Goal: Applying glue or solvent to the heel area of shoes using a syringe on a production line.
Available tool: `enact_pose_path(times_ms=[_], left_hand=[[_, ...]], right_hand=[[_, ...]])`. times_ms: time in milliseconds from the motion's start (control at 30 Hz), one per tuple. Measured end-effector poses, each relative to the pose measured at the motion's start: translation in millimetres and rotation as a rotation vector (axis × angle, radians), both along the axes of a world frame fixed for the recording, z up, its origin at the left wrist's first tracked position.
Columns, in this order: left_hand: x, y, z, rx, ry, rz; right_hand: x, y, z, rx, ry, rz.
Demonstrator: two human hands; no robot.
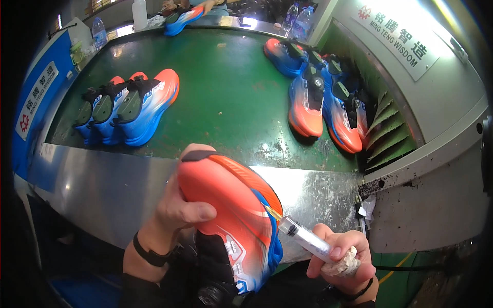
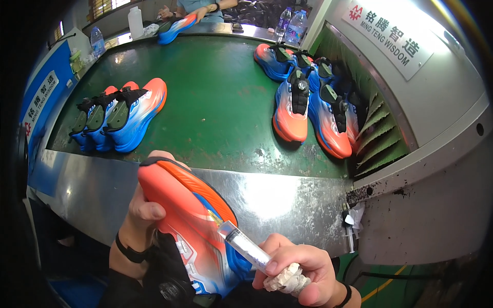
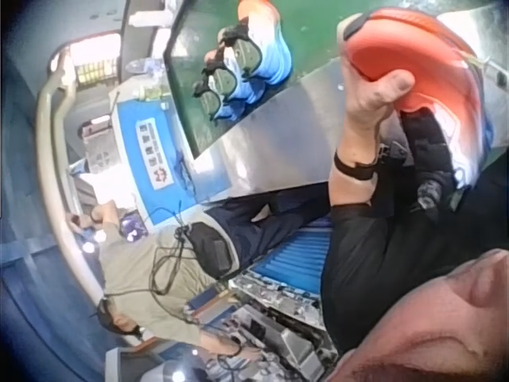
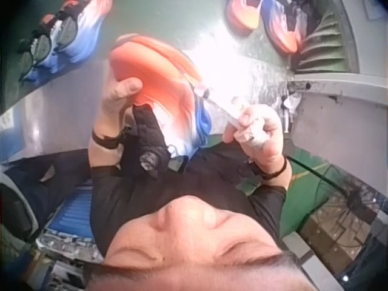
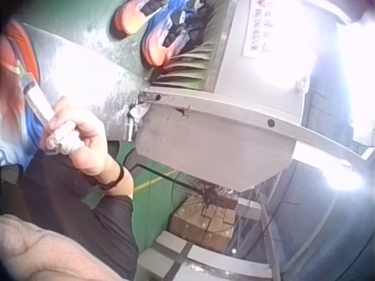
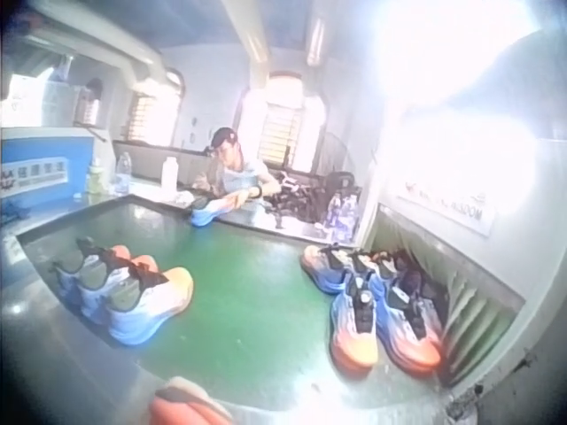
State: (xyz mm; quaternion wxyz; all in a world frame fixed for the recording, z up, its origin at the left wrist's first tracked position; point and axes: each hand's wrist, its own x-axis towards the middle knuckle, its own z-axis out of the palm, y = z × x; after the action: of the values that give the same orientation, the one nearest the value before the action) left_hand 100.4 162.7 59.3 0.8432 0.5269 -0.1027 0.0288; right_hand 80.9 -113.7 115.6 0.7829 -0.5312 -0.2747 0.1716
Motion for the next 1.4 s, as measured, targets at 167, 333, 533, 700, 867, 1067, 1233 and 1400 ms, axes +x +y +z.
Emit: enact_pose_path(times_ms=[167, 333, 533, 700, 867, 1067, 1233, 1400], left_hand=[[2, -2, 0, -0.115, 0.093, 0.012], [4, -2, -3, -0.081, 0.157, 0.050], [5, 1, -8, -0.060, 0.192, 0.078], [8, -2, -14, -0.071, 0.267, 0.052], [47, 34, -26, -0.108, 0.341, 0.120], [-18, 98, -54, -0.132, 0.449, 0.146], [-17, 100, -57, -0.147, 0.492, 0.186], [-15, 97, -49, -0.150, 0.500, 0.257]], right_hand=[[-6, -6, -11, 0.002, 0.106, -0.015], [-10, -12, -18, -0.023, 0.151, -0.003], [-24, -25, -31, -0.089, 0.286, 0.014], [-29, -32, -41, -0.057, 0.270, 0.063], [-42, -41, -55, -0.068, 0.247, 0.095], [-55, -59, -75, -0.041, 0.262, 0.076], [-65, -68, -88, -0.006, 0.294, 0.031], [-70, -72, -104, 0.045, 0.231, 0.062]])
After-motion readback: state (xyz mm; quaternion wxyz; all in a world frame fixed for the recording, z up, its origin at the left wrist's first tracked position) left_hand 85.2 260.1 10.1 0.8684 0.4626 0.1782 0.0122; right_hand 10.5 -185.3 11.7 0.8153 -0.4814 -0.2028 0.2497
